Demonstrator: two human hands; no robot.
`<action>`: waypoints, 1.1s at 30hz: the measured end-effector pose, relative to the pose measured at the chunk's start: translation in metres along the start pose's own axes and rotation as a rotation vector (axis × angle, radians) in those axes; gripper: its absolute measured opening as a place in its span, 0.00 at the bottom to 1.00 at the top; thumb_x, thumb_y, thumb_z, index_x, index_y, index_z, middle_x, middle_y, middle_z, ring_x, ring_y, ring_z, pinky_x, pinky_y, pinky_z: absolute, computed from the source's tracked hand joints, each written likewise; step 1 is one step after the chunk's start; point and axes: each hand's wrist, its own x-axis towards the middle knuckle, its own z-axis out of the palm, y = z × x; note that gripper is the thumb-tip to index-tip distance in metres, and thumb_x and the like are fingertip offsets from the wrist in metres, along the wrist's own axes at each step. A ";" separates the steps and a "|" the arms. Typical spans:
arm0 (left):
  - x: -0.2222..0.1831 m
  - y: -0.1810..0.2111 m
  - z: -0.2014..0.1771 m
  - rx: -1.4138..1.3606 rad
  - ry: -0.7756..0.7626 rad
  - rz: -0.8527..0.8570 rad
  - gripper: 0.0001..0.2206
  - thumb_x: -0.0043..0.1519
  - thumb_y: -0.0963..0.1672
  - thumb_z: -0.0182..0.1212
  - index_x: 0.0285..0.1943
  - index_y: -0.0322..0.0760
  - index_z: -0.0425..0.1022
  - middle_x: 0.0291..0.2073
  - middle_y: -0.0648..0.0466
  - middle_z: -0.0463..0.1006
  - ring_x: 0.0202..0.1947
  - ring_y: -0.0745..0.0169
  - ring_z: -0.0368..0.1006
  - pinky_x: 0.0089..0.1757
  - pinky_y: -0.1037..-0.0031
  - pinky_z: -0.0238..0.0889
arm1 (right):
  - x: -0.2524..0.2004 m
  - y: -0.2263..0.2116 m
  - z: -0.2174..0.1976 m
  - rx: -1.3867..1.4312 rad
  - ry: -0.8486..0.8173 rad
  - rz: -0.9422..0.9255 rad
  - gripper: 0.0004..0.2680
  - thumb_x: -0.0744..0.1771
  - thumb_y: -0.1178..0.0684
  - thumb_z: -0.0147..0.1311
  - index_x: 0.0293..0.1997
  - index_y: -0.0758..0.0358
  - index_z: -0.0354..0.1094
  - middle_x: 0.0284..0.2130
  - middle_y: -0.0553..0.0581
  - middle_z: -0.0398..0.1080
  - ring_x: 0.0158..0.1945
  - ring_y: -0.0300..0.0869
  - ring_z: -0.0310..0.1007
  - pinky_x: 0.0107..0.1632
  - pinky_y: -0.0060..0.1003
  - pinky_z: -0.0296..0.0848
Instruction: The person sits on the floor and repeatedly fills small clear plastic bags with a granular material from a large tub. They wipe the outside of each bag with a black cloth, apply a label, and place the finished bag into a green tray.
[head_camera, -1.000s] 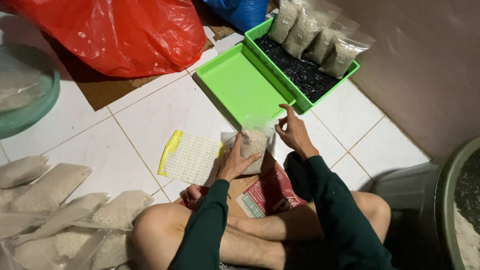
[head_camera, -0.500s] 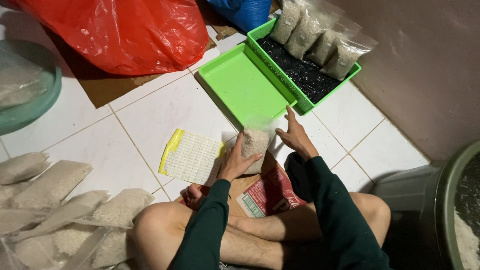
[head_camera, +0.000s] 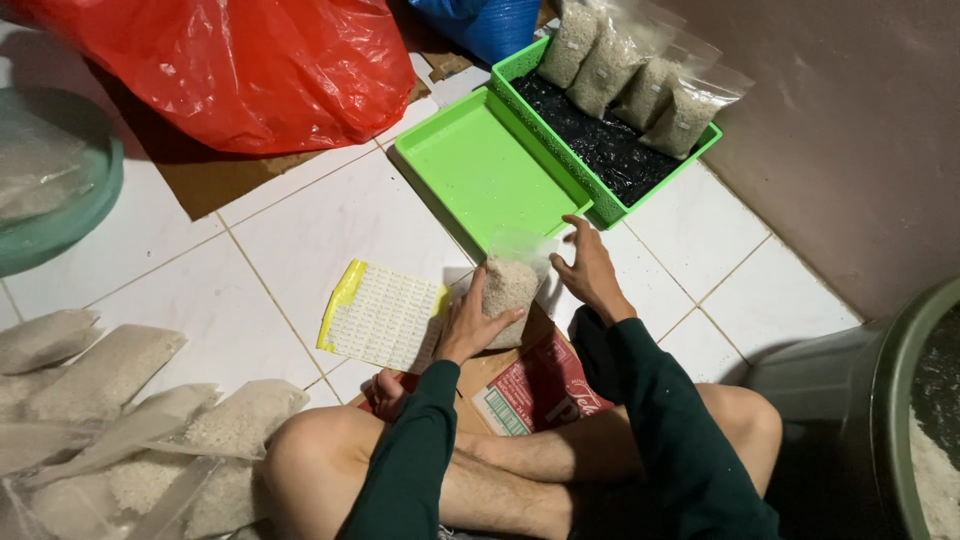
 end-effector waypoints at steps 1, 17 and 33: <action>-0.001 0.001 -0.001 -0.001 0.004 0.001 0.50 0.53 0.62 0.59 0.78 0.39 0.38 0.74 0.43 0.46 0.73 0.42 0.45 0.67 0.53 0.37 | 0.003 0.009 0.004 0.013 0.056 0.014 0.24 0.64 0.55 0.54 0.66 0.60 0.48 0.46 0.74 0.65 0.58 0.70 0.63 0.61 0.66 0.59; 0.002 -0.002 -0.003 0.065 0.008 -0.002 0.51 0.51 0.63 0.60 0.78 0.40 0.40 0.73 0.44 0.51 0.71 0.45 0.50 0.67 0.53 0.41 | 0.002 0.006 0.005 0.013 0.121 -0.107 0.25 0.63 0.60 0.52 0.68 0.57 0.49 0.27 0.60 0.71 0.55 0.60 0.71 0.67 0.65 0.49; -0.001 0.002 -0.004 0.086 0.014 -0.019 0.49 0.52 0.62 0.59 0.78 0.45 0.40 0.73 0.46 0.52 0.71 0.43 0.50 0.66 0.52 0.43 | -0.001 -0.011 -0.004 -0.198 0.041 -0.114 0.34 0.63 0.62 0.52 0.76 0.58 0.31 0.62 0.78 0.56 0.69 0.68 0.48 0.69 0.69 0.38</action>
